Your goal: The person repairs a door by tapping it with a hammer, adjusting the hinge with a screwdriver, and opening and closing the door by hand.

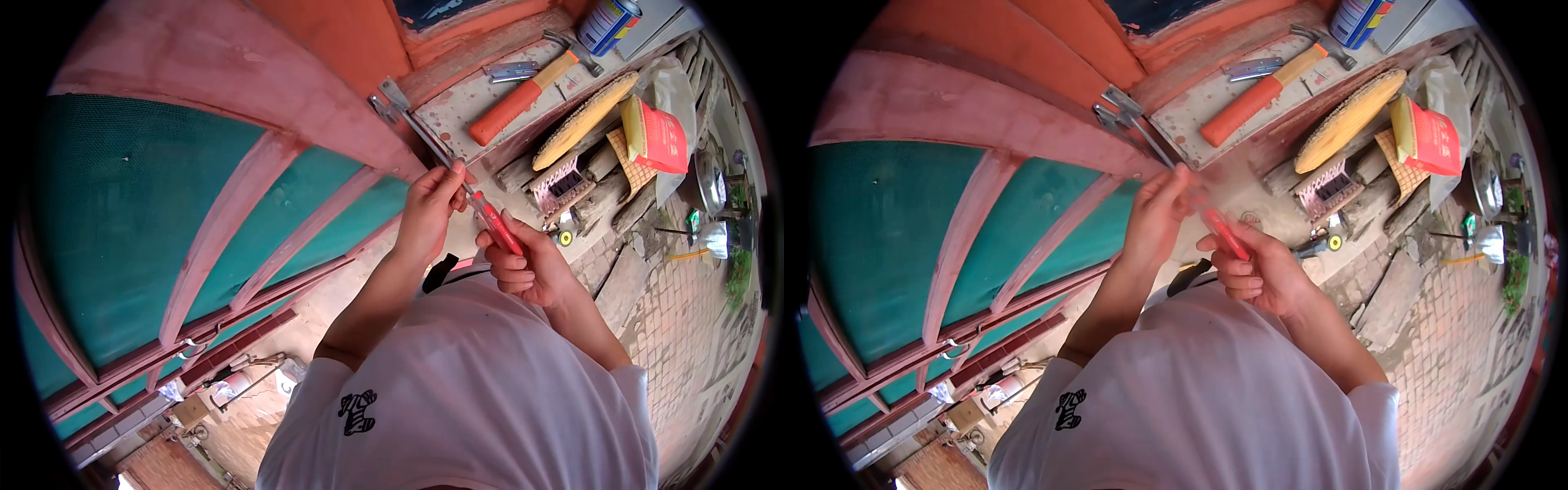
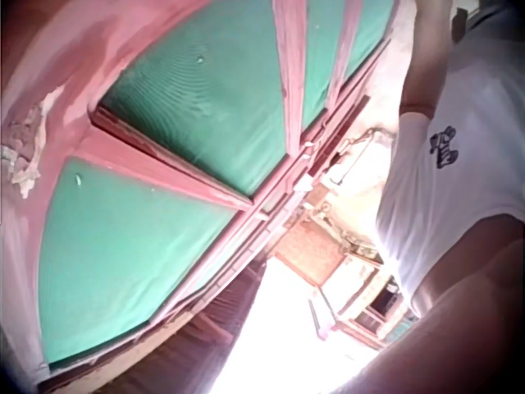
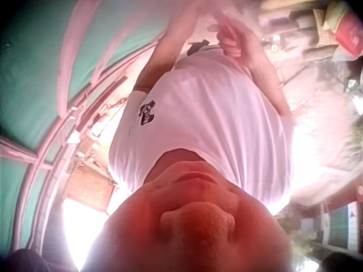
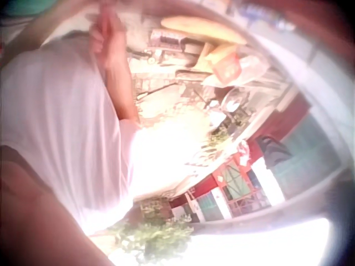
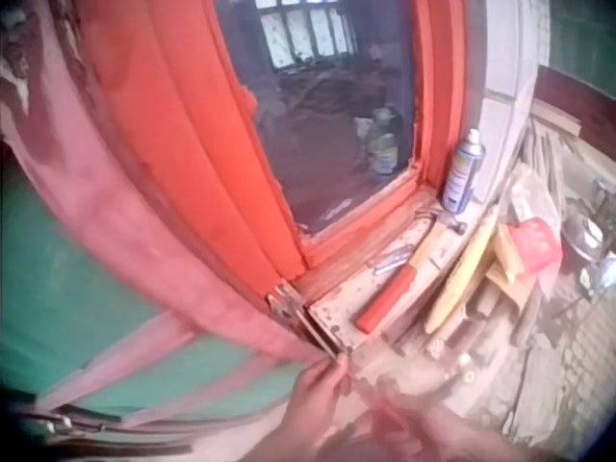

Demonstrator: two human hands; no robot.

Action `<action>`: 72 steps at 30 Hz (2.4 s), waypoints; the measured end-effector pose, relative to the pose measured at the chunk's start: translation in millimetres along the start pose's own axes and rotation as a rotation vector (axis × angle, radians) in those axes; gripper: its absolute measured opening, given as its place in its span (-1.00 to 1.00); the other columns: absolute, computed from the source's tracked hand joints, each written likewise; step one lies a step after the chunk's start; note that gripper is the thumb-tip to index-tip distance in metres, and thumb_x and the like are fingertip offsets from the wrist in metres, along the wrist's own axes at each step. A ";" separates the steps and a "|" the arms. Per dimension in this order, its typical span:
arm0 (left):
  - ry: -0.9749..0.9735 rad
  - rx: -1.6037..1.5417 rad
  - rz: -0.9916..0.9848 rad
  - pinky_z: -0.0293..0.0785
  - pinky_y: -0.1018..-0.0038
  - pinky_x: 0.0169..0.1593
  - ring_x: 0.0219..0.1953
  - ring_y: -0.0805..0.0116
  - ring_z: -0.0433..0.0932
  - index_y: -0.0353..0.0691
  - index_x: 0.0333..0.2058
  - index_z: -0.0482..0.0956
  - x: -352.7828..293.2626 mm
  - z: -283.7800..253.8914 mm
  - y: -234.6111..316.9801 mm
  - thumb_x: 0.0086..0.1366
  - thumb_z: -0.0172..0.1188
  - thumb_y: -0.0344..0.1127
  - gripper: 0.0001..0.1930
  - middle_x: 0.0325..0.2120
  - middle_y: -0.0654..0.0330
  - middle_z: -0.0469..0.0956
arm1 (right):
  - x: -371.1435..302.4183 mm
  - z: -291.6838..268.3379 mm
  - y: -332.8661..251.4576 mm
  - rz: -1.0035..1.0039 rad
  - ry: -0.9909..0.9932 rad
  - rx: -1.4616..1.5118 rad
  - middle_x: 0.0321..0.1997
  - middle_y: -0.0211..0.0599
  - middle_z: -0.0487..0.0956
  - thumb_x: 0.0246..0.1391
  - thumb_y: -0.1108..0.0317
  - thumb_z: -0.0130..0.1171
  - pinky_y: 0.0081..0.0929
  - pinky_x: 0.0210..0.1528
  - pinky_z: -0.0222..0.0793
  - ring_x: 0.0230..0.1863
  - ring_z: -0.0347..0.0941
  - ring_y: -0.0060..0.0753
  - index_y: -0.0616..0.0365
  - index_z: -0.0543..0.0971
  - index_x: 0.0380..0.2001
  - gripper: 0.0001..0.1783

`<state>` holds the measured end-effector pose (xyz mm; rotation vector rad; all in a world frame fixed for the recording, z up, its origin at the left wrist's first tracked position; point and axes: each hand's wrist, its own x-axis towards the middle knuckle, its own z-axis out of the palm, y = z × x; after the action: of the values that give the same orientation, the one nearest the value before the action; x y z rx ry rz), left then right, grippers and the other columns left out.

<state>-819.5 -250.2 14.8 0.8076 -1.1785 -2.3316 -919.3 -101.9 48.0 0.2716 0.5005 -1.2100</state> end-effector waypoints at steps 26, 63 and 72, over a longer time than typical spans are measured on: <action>0.023 0.079 -0.002 0.17 0.65 -0.43 -0.56 0.63 0.19 -0.34 -0.35 0.54 -2.6 8.7 -2.5 0.32 0.03 -0.18 -0.70 -0.66 0.41 0.27 | 13.8 -20.3 15.1 -0.726 0.499 -1.158 -0.66 -0.43 0.37 0.17 0.20 0.05 -0.64 -0.64 0.06 -0.65 0.22 -0.69 0.22 0.41 -0.25 -0.73; 0.122 -0.030 0.100 0.25 0.55 -0.12 -0.25 0.52 0.35 -0.33 0.04 0.31 13.4 -3.6 -0.9 0.38 -0.14 -0.24 -0.64 -0.25 0.24 0.44 | 26.8 -22.4 15.4 -0.943 0.524 -1.152 -0.63 -0.39 0.39 0.13 0.39 0.05 -0.61 -0.54 0.19 -0.62 0.24 -0.61 0.23 0.37 -0.26 -0.83; 0.252 -0.451 0.188 -0.06 0.30 0.24 0.19 0.29 0.12 -0.13 0.15 0.16 40.8 25.1 12.9 0.37 -0.19 -0.03 -0.53 0.15 0.14 0.18 | 17.8 -10.7 3.7 -0.963 0.641 -1.243 -0.42 -0.30 0.49 0.07 0.44 0.11 -0.62 -0.44 0.30 -0.49 0.38 -0.53 0.22 0.38 -0.21 -0.78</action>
<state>-865.3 -266.4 24.6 0.7581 -0.5648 -2.1428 -913.5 -110.3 29.6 -0.7706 1.9741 -1.4498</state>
